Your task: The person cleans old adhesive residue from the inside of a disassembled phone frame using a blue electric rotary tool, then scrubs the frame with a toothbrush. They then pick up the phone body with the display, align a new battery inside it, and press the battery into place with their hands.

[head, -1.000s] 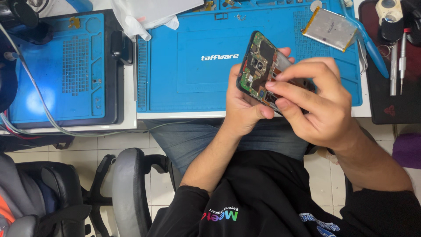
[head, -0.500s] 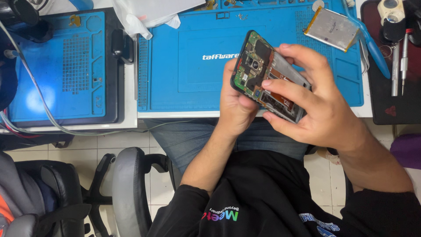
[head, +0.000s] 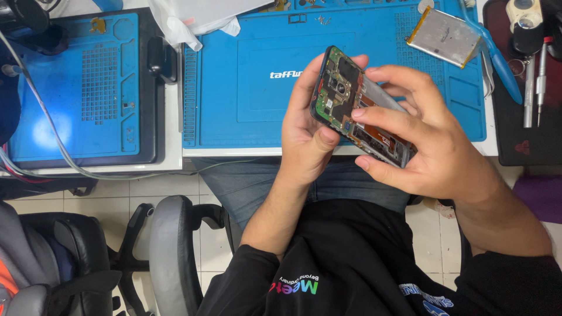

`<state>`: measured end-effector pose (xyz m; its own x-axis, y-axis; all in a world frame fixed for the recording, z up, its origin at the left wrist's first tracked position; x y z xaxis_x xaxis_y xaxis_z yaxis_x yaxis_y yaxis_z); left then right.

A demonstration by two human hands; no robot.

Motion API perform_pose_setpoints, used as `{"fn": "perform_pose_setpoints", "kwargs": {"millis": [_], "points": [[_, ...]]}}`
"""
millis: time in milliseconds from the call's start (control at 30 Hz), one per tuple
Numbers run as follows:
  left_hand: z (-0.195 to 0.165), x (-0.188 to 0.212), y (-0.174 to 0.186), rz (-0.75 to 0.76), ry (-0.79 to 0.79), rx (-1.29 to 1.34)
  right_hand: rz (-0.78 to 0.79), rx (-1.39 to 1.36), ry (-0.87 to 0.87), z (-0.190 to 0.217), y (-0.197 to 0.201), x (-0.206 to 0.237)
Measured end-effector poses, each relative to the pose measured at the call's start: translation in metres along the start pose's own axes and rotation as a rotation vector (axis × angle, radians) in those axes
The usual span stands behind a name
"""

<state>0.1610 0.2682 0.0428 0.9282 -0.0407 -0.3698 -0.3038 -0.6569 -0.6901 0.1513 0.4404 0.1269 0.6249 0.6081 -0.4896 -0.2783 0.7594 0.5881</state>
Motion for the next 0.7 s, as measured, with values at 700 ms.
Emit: {"fn": "perform_pose_setpoints", "kwargs": {"millis": [700], "points": [[-0.0028, 0.0009, 0.0006, -0.012, -0.015, -0.022, -0.006, 0.015, -0.016, -0.0005, -0.0012, 0.0005]]}}
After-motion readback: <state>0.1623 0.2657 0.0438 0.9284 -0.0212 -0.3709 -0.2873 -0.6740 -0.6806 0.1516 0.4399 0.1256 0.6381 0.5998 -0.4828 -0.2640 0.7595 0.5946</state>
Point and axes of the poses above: each hand's wrist, its own x-axis away from the middle knuckle, its own y-axis out of the back of the hand, z = x × y, the point moved 1 cm from there along -x, towards the middle knuckle, and after that the axes turned 2 degrees about -z, right-handed, at the moved point
